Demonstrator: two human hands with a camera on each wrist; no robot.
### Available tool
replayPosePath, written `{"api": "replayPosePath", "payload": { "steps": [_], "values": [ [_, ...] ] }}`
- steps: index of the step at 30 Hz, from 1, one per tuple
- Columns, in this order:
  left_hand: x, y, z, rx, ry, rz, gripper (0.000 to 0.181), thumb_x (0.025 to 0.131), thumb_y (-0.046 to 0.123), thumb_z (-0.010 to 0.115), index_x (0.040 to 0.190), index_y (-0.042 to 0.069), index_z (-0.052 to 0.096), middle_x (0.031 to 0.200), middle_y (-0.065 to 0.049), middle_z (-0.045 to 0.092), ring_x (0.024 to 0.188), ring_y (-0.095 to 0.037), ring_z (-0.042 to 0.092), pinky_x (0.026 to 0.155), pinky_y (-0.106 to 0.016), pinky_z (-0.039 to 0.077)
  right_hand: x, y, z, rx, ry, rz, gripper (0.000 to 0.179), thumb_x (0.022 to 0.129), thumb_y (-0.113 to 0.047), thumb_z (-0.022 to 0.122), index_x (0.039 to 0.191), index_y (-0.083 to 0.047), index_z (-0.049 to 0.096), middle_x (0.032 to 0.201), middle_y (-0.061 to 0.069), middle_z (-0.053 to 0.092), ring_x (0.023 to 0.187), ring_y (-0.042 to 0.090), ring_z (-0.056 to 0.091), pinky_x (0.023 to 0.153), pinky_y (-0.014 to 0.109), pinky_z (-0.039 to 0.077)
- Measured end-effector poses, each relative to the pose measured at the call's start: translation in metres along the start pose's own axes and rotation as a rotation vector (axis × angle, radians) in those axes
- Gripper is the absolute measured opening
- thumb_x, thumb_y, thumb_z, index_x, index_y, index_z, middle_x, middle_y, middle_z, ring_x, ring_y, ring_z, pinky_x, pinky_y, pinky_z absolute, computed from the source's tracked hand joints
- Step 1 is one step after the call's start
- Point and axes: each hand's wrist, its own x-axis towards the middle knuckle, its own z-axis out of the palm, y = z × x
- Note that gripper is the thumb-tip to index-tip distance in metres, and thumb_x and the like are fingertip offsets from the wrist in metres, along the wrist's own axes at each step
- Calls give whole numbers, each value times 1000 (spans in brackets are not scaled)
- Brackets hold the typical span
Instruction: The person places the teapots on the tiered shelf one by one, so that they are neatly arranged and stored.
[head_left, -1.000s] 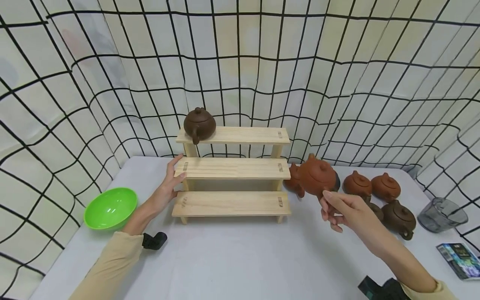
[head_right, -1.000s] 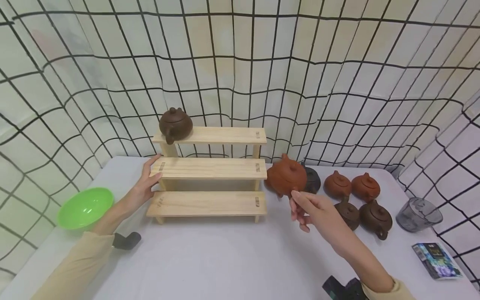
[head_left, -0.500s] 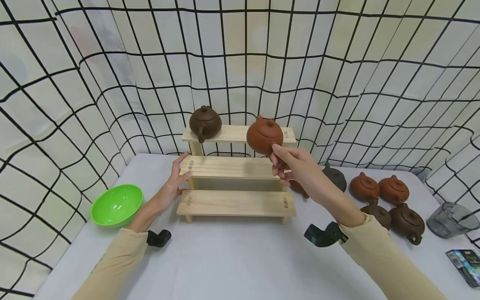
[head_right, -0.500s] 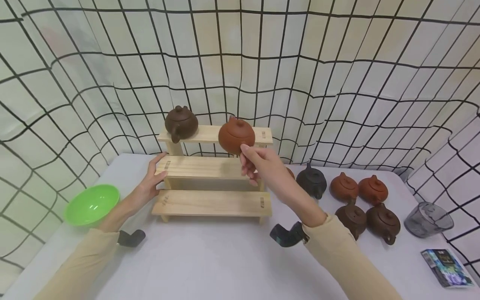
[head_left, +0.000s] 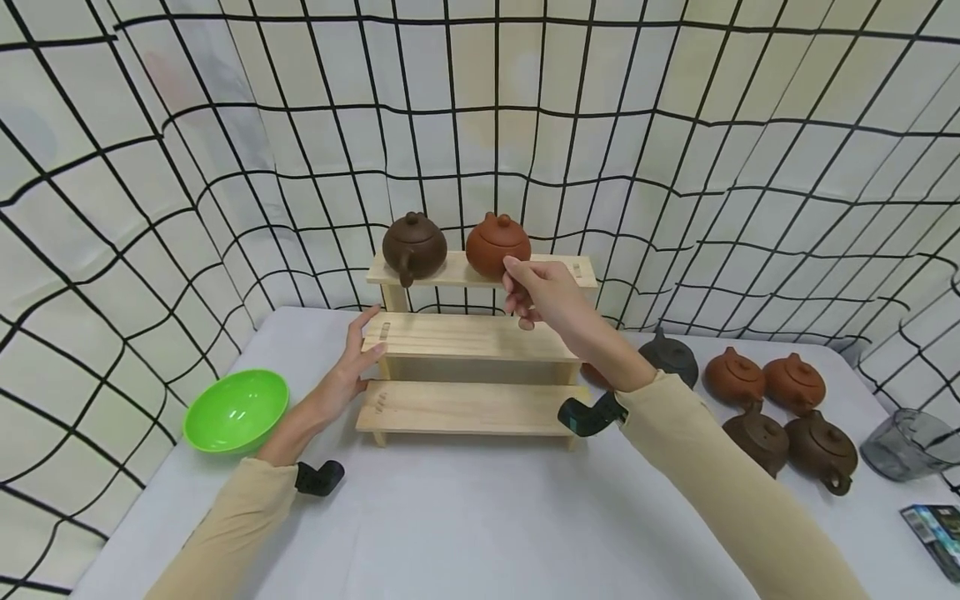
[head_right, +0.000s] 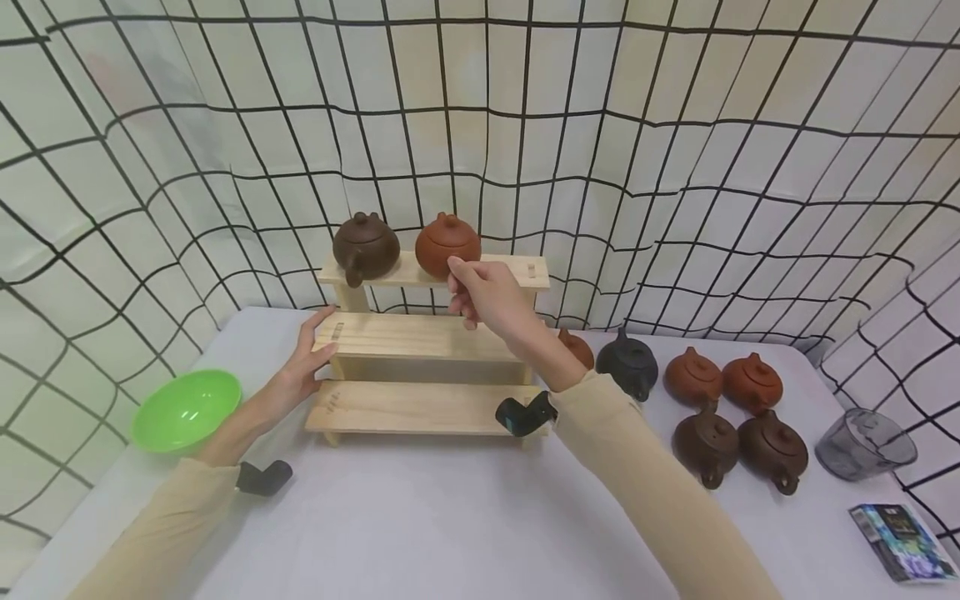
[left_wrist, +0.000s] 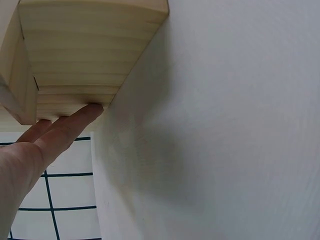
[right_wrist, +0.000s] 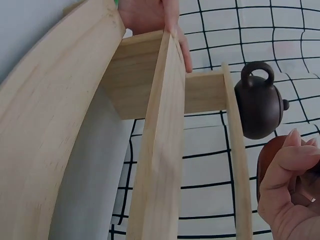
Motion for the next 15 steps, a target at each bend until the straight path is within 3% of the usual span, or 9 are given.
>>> {"api": "replayPosePath", "payload": {
  "steps": [15],
  "values": [
    [-1,2,0,-7,9,-2,74,107,36,33,166,22,-9,170,-19,-16,155,-50,-9,107,-88,10,14,4,9,-17,24,-4,41,114,-30,46,91,2,57,73,5,58,61,12,47,53,23,40]
  ]
}}
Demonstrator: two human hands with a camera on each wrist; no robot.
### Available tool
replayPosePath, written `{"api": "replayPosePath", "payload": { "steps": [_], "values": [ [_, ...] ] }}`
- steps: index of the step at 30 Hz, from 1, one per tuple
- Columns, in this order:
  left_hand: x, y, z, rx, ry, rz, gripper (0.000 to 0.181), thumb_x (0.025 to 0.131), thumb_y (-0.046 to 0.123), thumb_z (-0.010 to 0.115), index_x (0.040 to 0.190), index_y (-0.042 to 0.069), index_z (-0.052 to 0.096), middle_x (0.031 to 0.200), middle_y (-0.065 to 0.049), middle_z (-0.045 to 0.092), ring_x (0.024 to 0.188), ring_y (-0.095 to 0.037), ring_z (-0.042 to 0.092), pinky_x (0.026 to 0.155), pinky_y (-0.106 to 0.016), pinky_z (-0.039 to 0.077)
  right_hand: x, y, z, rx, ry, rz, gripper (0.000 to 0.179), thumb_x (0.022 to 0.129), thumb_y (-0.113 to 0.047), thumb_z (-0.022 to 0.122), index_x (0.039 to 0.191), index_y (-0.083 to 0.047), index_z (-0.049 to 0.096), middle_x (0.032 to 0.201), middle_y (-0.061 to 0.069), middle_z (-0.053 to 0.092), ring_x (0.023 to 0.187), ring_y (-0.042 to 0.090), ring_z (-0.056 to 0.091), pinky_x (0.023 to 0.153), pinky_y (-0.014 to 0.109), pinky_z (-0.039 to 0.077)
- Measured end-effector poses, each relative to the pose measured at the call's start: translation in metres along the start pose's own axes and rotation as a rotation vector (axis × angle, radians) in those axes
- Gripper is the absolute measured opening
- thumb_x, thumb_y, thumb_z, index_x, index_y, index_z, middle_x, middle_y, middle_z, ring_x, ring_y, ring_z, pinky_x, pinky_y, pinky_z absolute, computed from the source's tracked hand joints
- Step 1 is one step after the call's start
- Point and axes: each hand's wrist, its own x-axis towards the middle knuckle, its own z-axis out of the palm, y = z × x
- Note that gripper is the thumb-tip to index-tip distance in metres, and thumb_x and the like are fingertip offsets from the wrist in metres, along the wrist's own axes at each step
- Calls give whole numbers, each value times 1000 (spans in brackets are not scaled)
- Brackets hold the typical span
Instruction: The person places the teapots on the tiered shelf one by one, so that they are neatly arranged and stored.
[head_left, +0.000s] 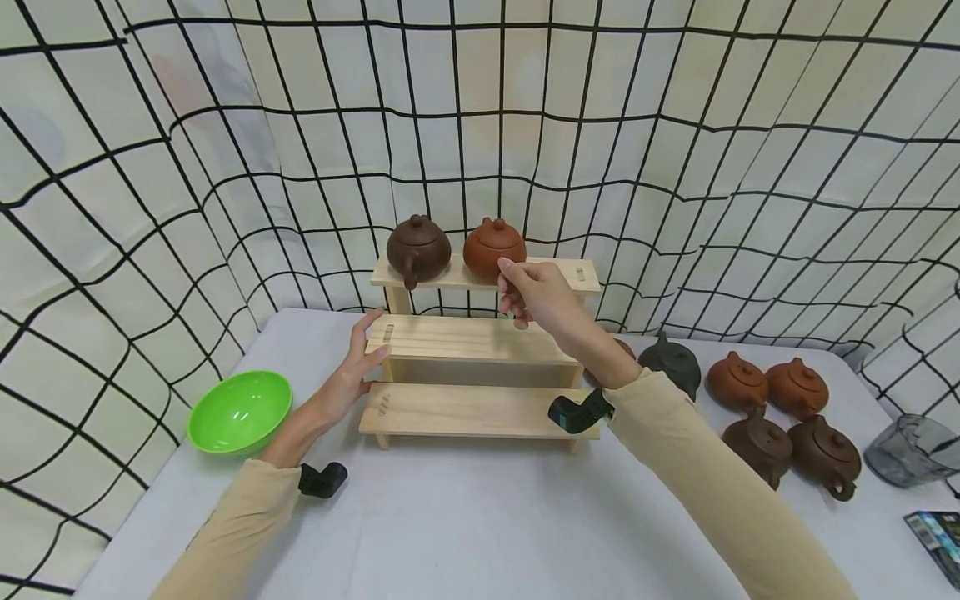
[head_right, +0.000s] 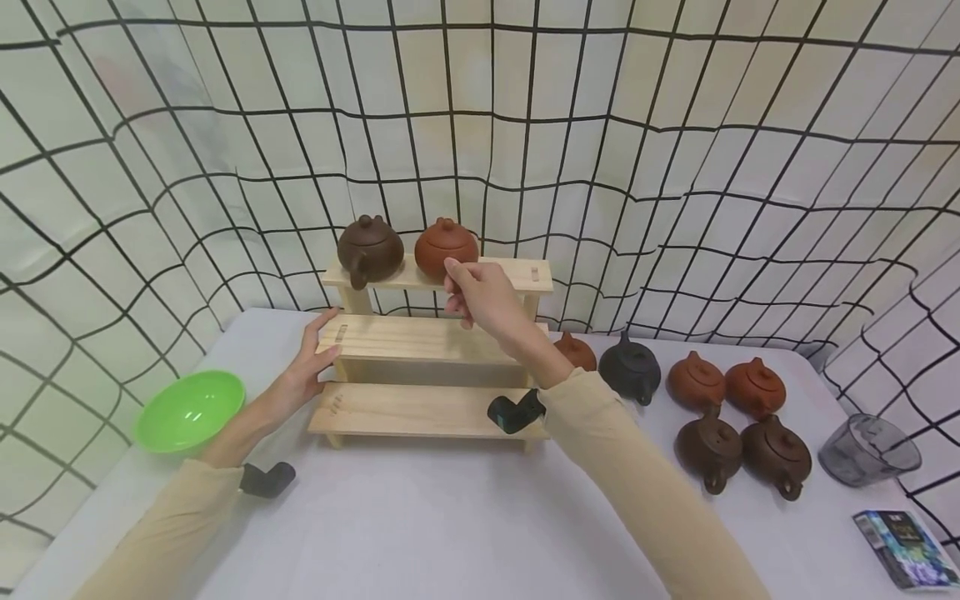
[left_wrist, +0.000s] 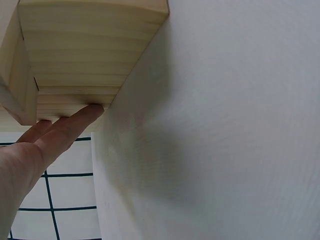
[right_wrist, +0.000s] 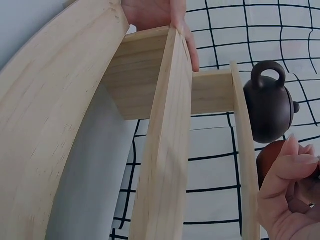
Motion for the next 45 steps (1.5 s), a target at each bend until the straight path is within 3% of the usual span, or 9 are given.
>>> {"api": "replayPosePath", "payload": {
  "steps": [13,18,26,33,40,45],
  "values": [
    [-1,2,0,0,-3,0,73,108,36,33,166,24,-10,170,-21,-14,155,-51,-6,107,-88,10,4,-2,13,-25,-9,-19,36,114,-31,47,99,-4,66,78,7,66,61,11,46,52,23,33],
    [-2,0,1,15,-1,-6,72,108,37,32,166,25,-10,170,-21,-16,155,-51,-8,106,-88,10,4,-1,18,-4,-19,-7,35,114,-28,48,108,1,67,85,13,67,62,13,48,52,23,37],
    [0,-3,1,10,1,12,72,108,37,32,166,25,-9,170,-19,-19,155,-51,-8,106,-88,11,0,4,20,52,-34,-33,32,113,-23,48,122,4,63,88,8,68,66,14,57,57,22,47],
    [0,-1,1,11,-14,-2,74,108,39,32,166,24,-11,170,-23,-13,155,-52,-4,107,-87,11,-10,15,5,37,-13,-46,34,113,-27,49,135,-2,57,111,25,72,72,16,66,66,24,54],
    [2,-2,-2,38,-2,7,73,108,39,32,166,25,-11,170,-19,-19,154,-54,-9,105,-89,12,-38,32,-22,-46,5,-11,42,113,-31,47,144,-3,53,108,15,70,78,17,65,72,26,55],
    [2,-2,-2,31,-8,12,73,108,38,32,166,24,-11,170,-19,-20,154,-53,-10,105,-89,12,-66,50,-41,-120,-26,16,40,113,-28,47,142,0,51,110,16,67,80,18,63,73,29,54]
  ]
}}
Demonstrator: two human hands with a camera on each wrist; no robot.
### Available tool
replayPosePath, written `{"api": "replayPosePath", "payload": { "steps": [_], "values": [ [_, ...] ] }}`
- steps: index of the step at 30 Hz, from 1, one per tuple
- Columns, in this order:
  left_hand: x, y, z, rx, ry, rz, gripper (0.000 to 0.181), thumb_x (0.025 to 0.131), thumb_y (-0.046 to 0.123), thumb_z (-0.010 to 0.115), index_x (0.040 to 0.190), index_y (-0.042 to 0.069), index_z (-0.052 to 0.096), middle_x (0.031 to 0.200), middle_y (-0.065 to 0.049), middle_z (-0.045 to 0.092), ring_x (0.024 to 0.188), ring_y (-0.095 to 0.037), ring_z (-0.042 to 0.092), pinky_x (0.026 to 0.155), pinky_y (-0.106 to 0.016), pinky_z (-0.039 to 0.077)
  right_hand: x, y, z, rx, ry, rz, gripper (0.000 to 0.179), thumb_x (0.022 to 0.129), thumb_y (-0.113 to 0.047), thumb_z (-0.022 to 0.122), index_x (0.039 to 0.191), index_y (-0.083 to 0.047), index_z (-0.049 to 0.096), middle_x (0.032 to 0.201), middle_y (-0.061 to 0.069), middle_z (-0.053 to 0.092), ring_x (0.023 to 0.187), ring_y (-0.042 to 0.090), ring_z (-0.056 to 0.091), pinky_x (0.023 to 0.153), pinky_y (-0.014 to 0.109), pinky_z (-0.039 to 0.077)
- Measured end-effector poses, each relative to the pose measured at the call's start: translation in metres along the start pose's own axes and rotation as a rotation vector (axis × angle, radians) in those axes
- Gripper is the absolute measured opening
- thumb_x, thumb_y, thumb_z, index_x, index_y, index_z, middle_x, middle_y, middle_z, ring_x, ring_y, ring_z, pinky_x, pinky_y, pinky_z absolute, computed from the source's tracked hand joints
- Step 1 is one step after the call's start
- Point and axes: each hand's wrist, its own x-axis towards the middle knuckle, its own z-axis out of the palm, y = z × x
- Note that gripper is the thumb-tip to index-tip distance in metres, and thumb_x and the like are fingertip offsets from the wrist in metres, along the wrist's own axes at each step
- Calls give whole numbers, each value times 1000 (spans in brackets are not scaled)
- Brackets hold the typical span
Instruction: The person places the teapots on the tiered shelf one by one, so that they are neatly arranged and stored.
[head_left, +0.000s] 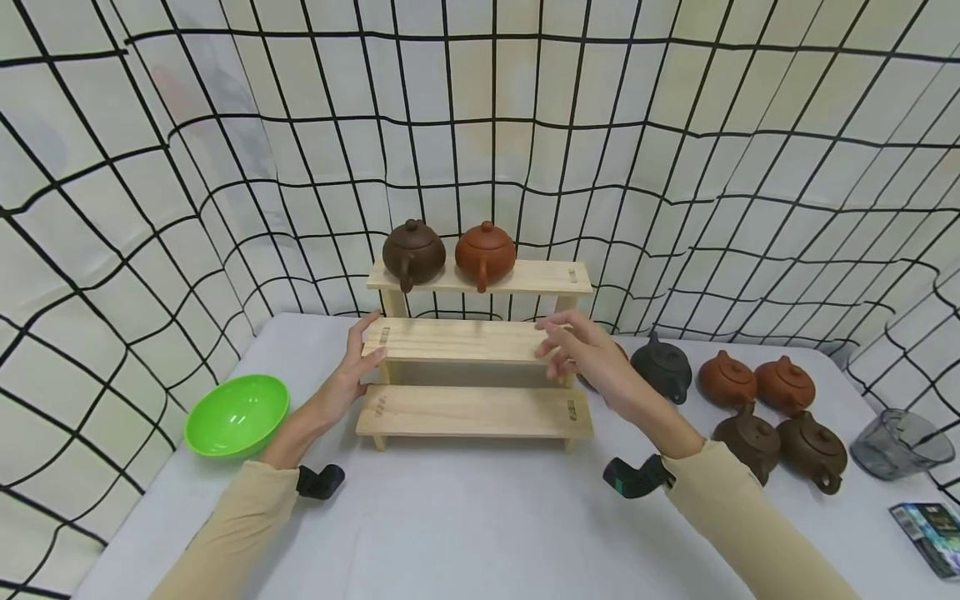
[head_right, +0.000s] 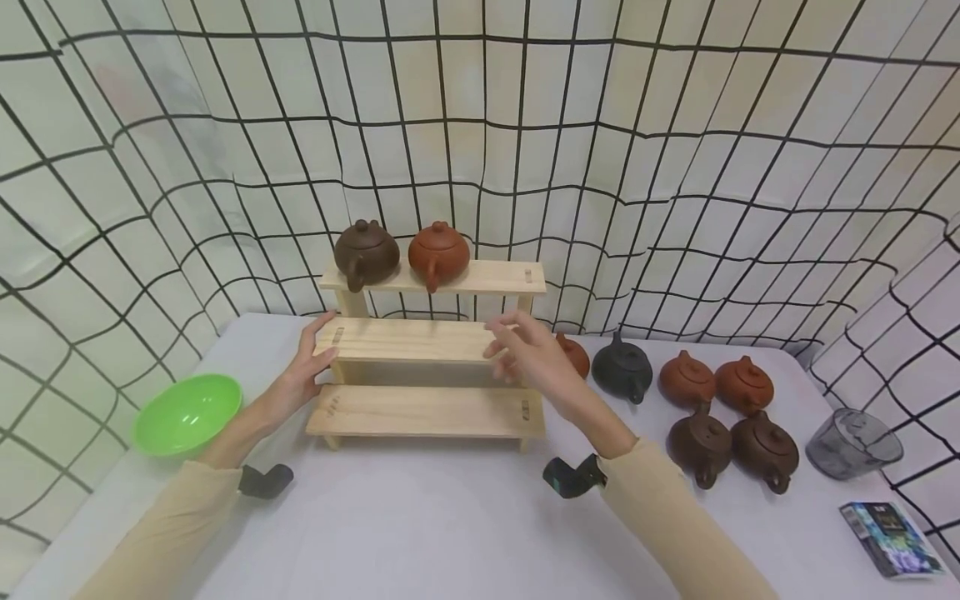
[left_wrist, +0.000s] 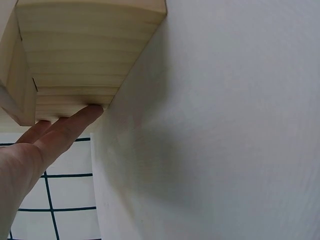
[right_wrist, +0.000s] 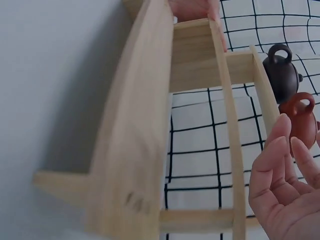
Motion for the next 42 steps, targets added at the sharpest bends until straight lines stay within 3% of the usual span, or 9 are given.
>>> {"api": "replayPosePath", "payload": {
  "steps": [7,14,23,29,35,42],
  "values": [
    [0,0,-1,-14,-4,9,72,109,39,32,166,25,-10,170,-23,-12,154,-53,0,106,-87,14,-35,21,-14,-21,-37,24,32,111,-21,52,131,4,55,99,12,67,77,18,61,68,26,53],
    [-1,0,0,-22,0,6,73,109,37,33,166,24,-10,171,-20,-16,155,-52,-4,106,-88,13,-66,30,-22,-119,-68,22,31,110,-19,55,130,4,56,101,19,67,77,22,65,68,27,54],
    [-4,2,0,-23,3,6,75,108,36,33,166,21,-11,170,-21,-19,154,-54,-4,105,-88,14,-92,44,-41,-179,-59,46,25,109,-15,56,126,3,60,101,17,67,78,21,66,67,28,55],
    [-3,2,1,-26,2,-4,75,108,37,33,166,24,-11,170,-21,-17,154,-54,0,106,-88,14,-115,57,-76,-215,14,71,24,109,-15,56,125,1,61,107,16,67,82,21,66,70,31,57],
    [-1,3,2,-28,-3,2,74,108,37,33,166,23,-12,170,-21,-18,153,-55,-1,105,-88,13,-144,84,-126,-233,85,104,27,111,-17,52,127,5,59,103,5,67,80,20,63,68,30,54],
    [-1,2,2,-49,0,4,73,109,35,32,166,23,-12,170,-19,-19,154,-52,-2,106,-87,13,-171,110,-164,-324,180,256,35,113,-16,45,131,13,56,97,2,68,75,17,60,63,30,51]
  ]
}}
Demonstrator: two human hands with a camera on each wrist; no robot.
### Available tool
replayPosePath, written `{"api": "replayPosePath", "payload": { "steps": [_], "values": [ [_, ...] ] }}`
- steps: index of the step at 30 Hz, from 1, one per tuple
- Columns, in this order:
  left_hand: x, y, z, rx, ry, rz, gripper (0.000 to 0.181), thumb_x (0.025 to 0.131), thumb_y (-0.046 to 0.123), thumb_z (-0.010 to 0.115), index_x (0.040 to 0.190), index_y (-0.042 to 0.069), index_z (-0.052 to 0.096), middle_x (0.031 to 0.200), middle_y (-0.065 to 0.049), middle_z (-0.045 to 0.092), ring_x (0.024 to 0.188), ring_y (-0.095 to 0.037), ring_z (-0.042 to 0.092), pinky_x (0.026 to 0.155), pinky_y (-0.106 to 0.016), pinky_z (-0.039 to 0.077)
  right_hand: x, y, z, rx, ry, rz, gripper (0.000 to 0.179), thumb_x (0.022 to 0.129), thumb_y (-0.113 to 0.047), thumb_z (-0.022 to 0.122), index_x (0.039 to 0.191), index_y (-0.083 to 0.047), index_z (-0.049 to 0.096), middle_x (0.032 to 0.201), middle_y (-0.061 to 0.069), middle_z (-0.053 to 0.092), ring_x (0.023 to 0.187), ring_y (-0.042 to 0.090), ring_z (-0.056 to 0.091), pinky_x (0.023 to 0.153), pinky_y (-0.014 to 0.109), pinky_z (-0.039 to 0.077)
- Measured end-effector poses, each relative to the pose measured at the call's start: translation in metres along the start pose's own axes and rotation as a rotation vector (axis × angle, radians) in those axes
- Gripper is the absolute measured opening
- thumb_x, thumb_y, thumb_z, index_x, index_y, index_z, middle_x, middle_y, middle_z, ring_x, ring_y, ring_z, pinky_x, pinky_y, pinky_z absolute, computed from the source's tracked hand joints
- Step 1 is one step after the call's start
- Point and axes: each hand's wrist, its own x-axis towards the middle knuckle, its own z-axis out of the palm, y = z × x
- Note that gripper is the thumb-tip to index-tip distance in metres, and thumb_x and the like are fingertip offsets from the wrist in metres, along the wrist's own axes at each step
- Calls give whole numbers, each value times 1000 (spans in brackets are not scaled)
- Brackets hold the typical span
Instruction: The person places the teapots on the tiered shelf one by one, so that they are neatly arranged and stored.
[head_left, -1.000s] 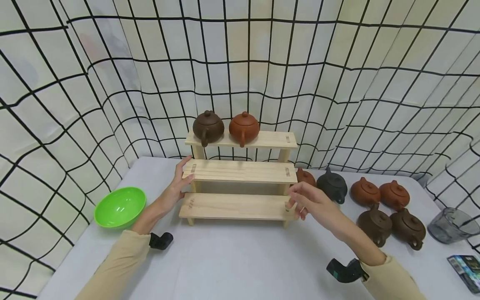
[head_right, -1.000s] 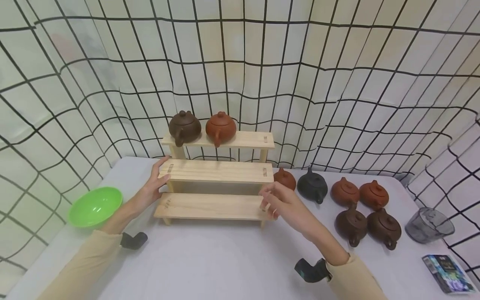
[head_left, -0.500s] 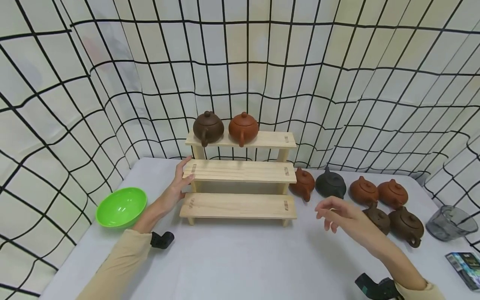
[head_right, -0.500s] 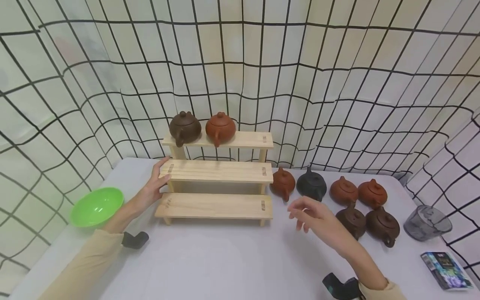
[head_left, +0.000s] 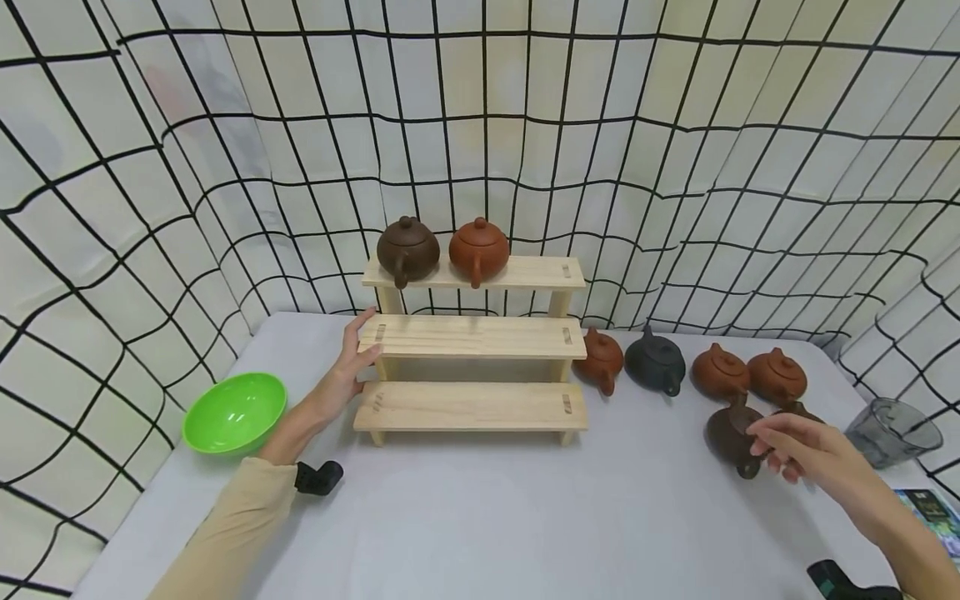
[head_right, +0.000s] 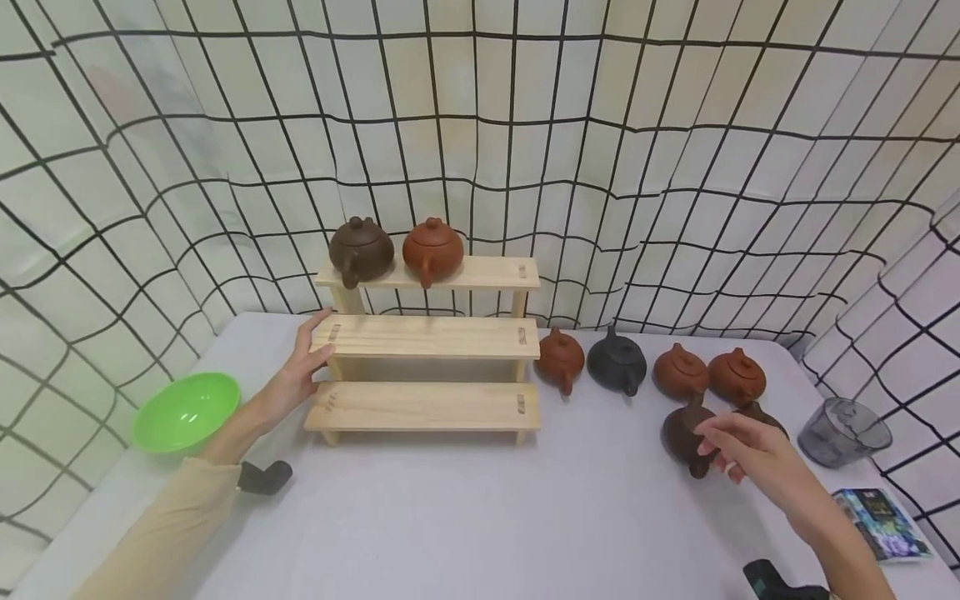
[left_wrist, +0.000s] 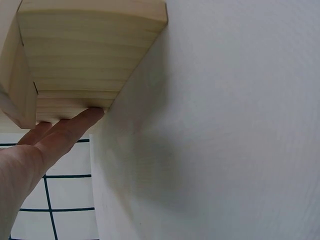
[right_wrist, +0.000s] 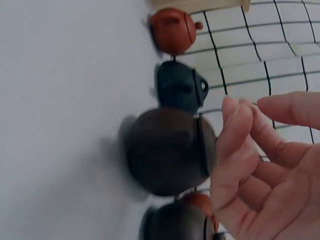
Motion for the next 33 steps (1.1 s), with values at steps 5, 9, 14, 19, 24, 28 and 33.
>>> {"api": "replayPosePath", "payload": {
  "steps": [5,9,14,19,24,28,33],
  "values": [
    [0,1,1,-4,0,-2,73,109,34,33,166,23,-11,170,-18,-18,154,-51,-2,107,-87,13,-2,13,-11,-45,-23,164,42,114,-23,44,130,13,57,95,2,67,74,15,59,63,29,51],
    [0,1,0,-4,4,-3,73,109,35,32,166,25,-12,171,-18,-17,153,-51,1,108,-86,15,-3,23,-12,-38,-89,204,46,114,-25,43,131,16,56,96,1,68,75,14,60,64,29,51],
    [-1,0,1,2,2,-4,73,110,35,32,166,24,-13,171,-18,-16,152,-53,4,107,-86,16,-2,29,-3,23,-144,205,46,114,-22,41,130,19,55,97,2,68,76,16,60,65,30,50],
    [-1,0,1,18,4,1,72,110,35,31,166,23,-13,171,-18,-18,153,-54,2,106,-87,15,0,31,9,93,-167,223,50,114,-30,42,132,13,60,96,2,68,75,14,57,66,30,49],
    [0,-1,1,5,1,-4,72,110,35,31,166,24,-12,170,-17,-20,152,-55,2,106,-87,13,3,32,16,175,-189,275,56,115,-41,38,125,3,70,90,-2,70,74,12,57,68,30,48],
    [-1,-1,1,2,4,-9,72,110,35,31,166,24,-12,170,-17,-20,153,-54,0,107,-87,14,4,33,16,241,-236,264,60,115,-44,32,123,1,71,89,-2,70,74,13,58,67,31,48],
    [-2,0,1,15,3,-7,73,109,35,32,166,25,-12,171,-17,-19,154,-53,-2,106,-88,13,6,36,16,288,-262,267,55,115,-42,33,122,-3,71,91,-2,72,75,13,58,67,30,49]
  ]
}}
